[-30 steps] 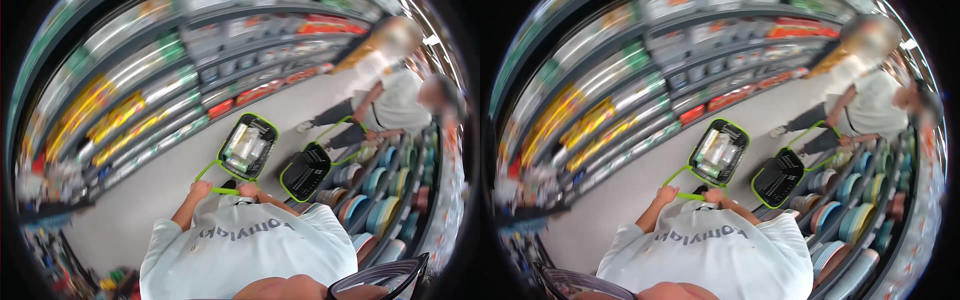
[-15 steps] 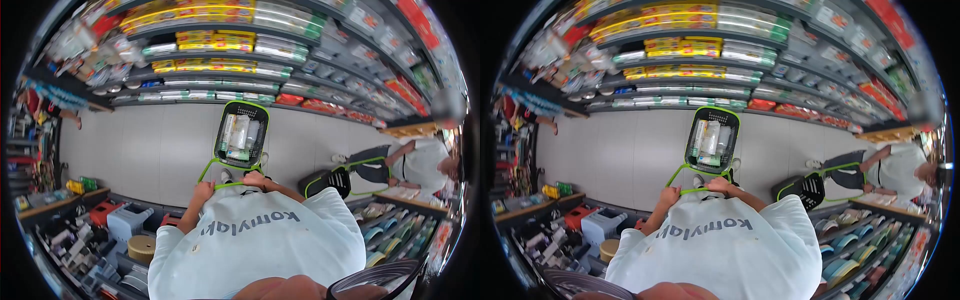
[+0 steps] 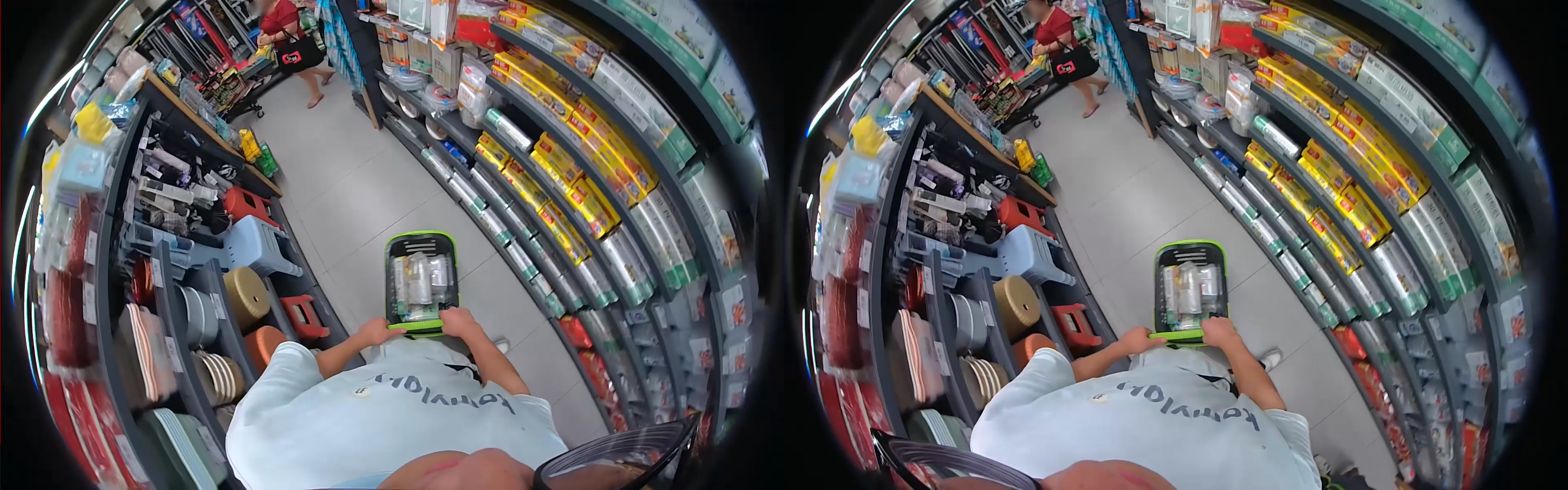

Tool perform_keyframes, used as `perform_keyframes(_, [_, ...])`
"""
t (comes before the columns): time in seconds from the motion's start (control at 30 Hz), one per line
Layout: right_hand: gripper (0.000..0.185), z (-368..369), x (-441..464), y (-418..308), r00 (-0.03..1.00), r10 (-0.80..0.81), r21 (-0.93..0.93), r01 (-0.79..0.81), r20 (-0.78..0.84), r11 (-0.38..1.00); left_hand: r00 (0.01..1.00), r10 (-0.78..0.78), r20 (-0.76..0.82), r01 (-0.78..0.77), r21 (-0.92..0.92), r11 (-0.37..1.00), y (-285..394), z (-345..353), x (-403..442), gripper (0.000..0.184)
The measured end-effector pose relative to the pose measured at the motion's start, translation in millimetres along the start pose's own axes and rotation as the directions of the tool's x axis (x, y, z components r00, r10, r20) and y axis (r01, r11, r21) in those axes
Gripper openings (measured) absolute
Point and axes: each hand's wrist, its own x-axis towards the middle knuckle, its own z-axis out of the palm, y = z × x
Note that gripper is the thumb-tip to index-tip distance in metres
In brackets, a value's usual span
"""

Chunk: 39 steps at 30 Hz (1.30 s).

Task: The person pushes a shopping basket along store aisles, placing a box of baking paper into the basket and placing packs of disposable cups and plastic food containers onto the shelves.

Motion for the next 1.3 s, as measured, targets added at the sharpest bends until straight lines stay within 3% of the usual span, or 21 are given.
perform_keyframes(0.13, [0.028,-15,-29,54,0.997,0.04,-0.009,-0.041,-0.058,0.999,0.996,-0.003,-0.084,-0.003,-0.068,0.998,56,29,19,0.088])
perform_keyframes(0.33, [0.02,-17,-109,154,0.998,0.006,-0.087,-0.012,-0.068,0.996,0.997,-0.034,-0.07,0.035,0.003,0.999,178,123,20,0.08])
perform_keyframes(0.43, [0.021,-6,-138,197,0.997,0.024,-0.086,-0.03,-0.067,0.996,0.964,-0.216,-0.158,0.223,0.032,0.974,234,144,29,0.046])
perform_keyframes(0.63, [0.028,17,-175,253,0.997,0.071,-0.036,-0.071,-0.021,0.997,0.967,-0.225,-0.116,0.239,0.126,0.963,297,157,22,0.033])
perform_keyframes(0.77, [0.029,-6,-187,270,0.992,0.123,0.009,-0.123,0.042,0.992,0.967,-0.202,-0.156,0.219,0.099,0.971,323,162,34,0.03])
perform_keyframes(0.83, [0.026,-13,-186,282,0.995,0.096,-0.022,-0.095,0.02,0.995,0.953,-0.176,-0.245,0.205,0.098,0.974,331,166,45,0.028])
perform_keyframes(0.93, [0.024,-20,-172,293,0.999,0.052,-0.075,-0.051,0.0,0.996,0.953,-0.16,-0.256,0.19,0.094,0.977,336,165,53,0.028])
perform_keyframes(1.0, [0.025,-24,-153,298,1.0,0.027,-0.105,-0.027,0.006,0.994,0.944,-0.201,-0.264,0.22,0.046,0.974,328,165,59,0.028])
perform_keyframes(1.07, [0.022,-28,-124,298,0.991,-0.107,-0.195,0.09,-0.076,0.977,0.934,-0.243,-0.263,0.252,0.003,0.968,320,164,65,0.028])
perform_keyframes(1.17, [0.02,-48,-87,288,0.99,-0.13,-0.259,0.11,-0.061,0.96,0.903,-0.335,-0.267,0.313,-0.124,0.942,306,157,80,0.029])
perform_keyframes(1.3, [0.021,-82,-55,289,0.994,-0.102,-0.266,0.086,-0.046,0.96,0.94,-0.209,-0.271,0.193,-0.084,0.978,294,114,110,0.028])
